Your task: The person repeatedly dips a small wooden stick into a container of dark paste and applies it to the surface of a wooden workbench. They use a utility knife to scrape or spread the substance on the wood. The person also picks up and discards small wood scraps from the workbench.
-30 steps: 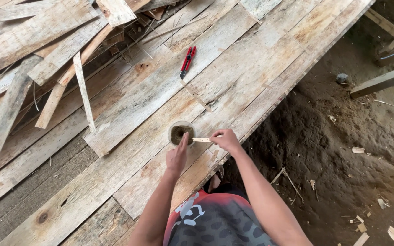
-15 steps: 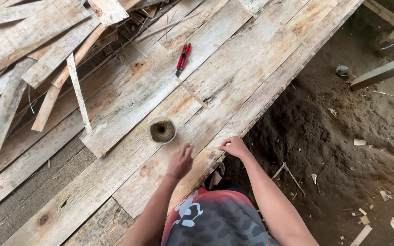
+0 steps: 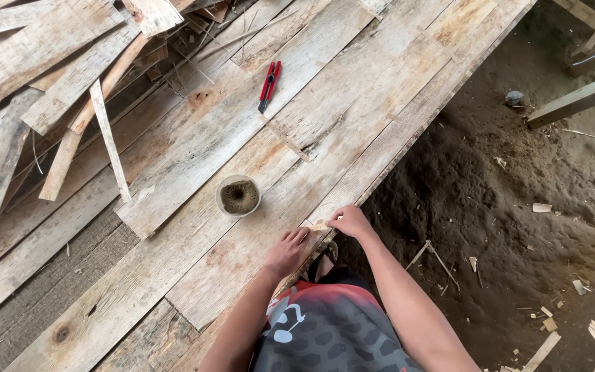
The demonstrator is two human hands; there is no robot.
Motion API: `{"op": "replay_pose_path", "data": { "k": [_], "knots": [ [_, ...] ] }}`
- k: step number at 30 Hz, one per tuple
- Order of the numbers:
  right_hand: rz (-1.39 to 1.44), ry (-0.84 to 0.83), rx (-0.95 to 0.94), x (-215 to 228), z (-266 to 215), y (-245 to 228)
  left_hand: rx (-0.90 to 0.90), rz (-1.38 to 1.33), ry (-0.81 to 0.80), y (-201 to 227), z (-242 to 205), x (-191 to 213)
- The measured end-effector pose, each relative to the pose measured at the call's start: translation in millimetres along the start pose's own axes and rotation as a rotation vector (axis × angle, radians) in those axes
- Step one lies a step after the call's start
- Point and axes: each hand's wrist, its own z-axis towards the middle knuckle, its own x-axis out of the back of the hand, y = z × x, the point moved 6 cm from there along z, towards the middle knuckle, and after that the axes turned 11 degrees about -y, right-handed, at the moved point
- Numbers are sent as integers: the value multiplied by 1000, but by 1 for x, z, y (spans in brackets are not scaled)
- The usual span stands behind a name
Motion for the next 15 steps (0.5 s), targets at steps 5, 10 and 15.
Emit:
{"op": "replay_pose_path", "data": {
  "k": [5, 10, 15],
  "knots": [
    [-12, 17, -7, -1, 0, -4, 29, 45, -12, 3, 8, -6],
    [-80, 35, -53, -6, 4, 0, 71, 117, -14, 10, 10, 12],
    [-158, 62, -74, -13, 10, 6, 59, 150, -20, 16, 13, 13]
  ]
}}
